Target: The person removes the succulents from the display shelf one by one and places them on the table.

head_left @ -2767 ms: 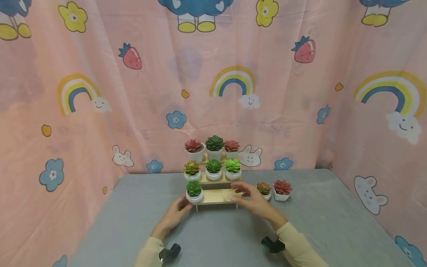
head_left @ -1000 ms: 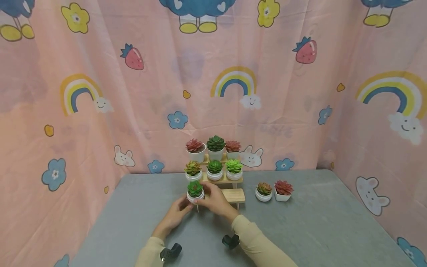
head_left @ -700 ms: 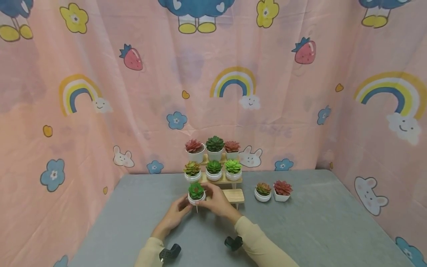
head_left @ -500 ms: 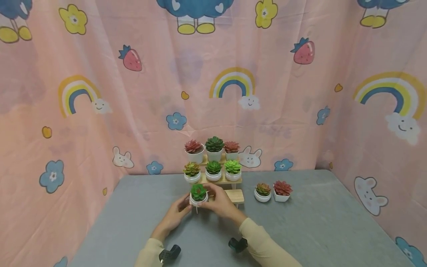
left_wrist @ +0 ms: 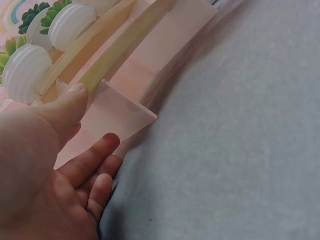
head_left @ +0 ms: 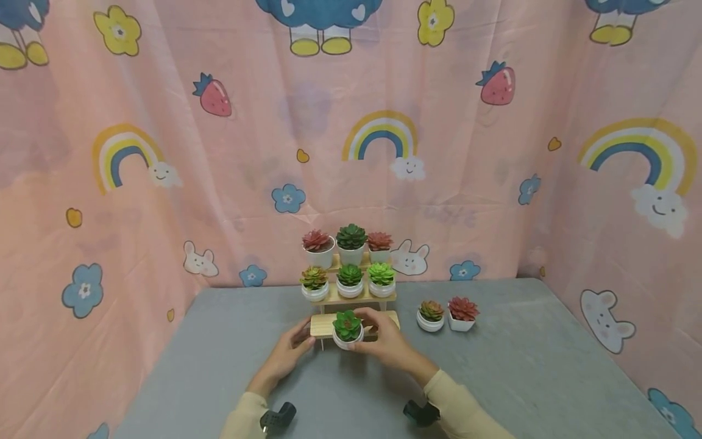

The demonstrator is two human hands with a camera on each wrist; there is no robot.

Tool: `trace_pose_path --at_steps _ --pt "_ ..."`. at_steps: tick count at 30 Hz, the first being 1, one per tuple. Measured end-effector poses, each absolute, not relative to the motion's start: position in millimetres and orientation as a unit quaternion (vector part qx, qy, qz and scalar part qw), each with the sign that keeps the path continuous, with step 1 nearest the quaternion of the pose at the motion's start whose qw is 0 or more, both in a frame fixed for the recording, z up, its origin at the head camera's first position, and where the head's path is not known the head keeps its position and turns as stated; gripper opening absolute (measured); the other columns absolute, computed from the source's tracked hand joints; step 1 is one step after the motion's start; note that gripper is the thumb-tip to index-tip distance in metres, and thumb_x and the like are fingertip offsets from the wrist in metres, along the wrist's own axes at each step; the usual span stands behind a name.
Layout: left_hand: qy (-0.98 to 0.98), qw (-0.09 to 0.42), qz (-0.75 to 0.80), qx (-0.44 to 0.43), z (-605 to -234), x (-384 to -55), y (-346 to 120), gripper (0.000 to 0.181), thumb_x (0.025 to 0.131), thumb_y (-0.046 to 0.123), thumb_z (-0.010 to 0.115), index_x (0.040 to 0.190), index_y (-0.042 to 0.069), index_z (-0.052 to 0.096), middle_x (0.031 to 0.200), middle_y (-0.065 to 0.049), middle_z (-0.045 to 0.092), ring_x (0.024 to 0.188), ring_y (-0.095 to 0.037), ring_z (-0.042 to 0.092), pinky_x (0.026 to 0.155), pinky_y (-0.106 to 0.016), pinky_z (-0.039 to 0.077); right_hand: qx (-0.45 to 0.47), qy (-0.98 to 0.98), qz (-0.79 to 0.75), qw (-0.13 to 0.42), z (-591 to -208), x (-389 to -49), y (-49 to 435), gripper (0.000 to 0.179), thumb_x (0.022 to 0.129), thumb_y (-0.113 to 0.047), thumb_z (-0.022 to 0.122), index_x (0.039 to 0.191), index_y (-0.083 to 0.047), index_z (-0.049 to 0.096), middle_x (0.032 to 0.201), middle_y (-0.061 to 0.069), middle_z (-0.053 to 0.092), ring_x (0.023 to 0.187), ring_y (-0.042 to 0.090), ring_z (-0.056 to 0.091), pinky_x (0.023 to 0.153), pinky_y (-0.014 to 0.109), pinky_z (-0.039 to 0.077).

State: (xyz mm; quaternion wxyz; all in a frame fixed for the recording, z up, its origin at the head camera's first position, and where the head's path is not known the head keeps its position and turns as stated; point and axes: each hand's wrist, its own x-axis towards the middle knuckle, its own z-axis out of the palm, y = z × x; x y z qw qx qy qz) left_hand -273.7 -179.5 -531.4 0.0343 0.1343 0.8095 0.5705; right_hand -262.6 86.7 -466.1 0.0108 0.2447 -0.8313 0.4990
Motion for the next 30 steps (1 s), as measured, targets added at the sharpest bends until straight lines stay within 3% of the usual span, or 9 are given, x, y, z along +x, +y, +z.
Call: trace_pose_path --at_steps 7,17,26,30 --pt "0.811 0.034 0.572 0.117 -531 -275 -179 0.061 0.103 0.022 0.06 0.156 0.004 0.036 0.141 -0.025 0.059 0.128 -0.038 0.059 0.106 -0.054 0.048 0.244 -0.838 0.488 0.029 -462 -256 119 0.06 0.082 -0.022 0.084 0.132 0.0 0.058 0.129 0.018 0.063 0.104 0.021 0.058 0.088 0.038 0.051" --pt "0.811 0.038 0.572 0.116 -529 -274 -178 0.06 0.103 0.02 0.058 0.157 0.004 0.035 0.14 -0.027 0.059 0.127 -0.04 0.06 0.107 -0.057 0.047 0.184 -0.864 0.467 0.046 -458 -253 151 0.059 0.08 -0.023 0.087 0.131 -0.004 0.061 0.124 0.012 0.067 0.102 0.018 0.059 0.089 0.046 0.054" --pt "0.815 0.039 0.567 0.114 -532 -275 -180 0.062 0.103 0.023 0.06 0.157 0.005 0.036 0.141 -0.027 0.058 0.128 -0.04 0.059 0.107 -0.057 0.047 0.182 -0.861 0.473 0.052 -459 -253 171 0.057 0.082 -0.022 0.085 0.13 -0.003 0.061 0.12 0.011 0.069 0.101 0.017 0.06 0.086 0.036 0.052" --pt "0.817 0.038 0.564 0.115 -532 -276 -179 0.061 0.103 0.024 0.059 0.156 0.005 0.036 0.141 -0.027 0.058 0.128 -0.04 0.059 0.107 -0.056 0.048 0.185 -0.855 0.481 0.051 -459 -253 177 0.058 0.083 -0.022 0.084 0.132 -0.002 0.06 0.12 0.012 0.069 0.104 0.019 0.062 0.089 0.042 0.053"
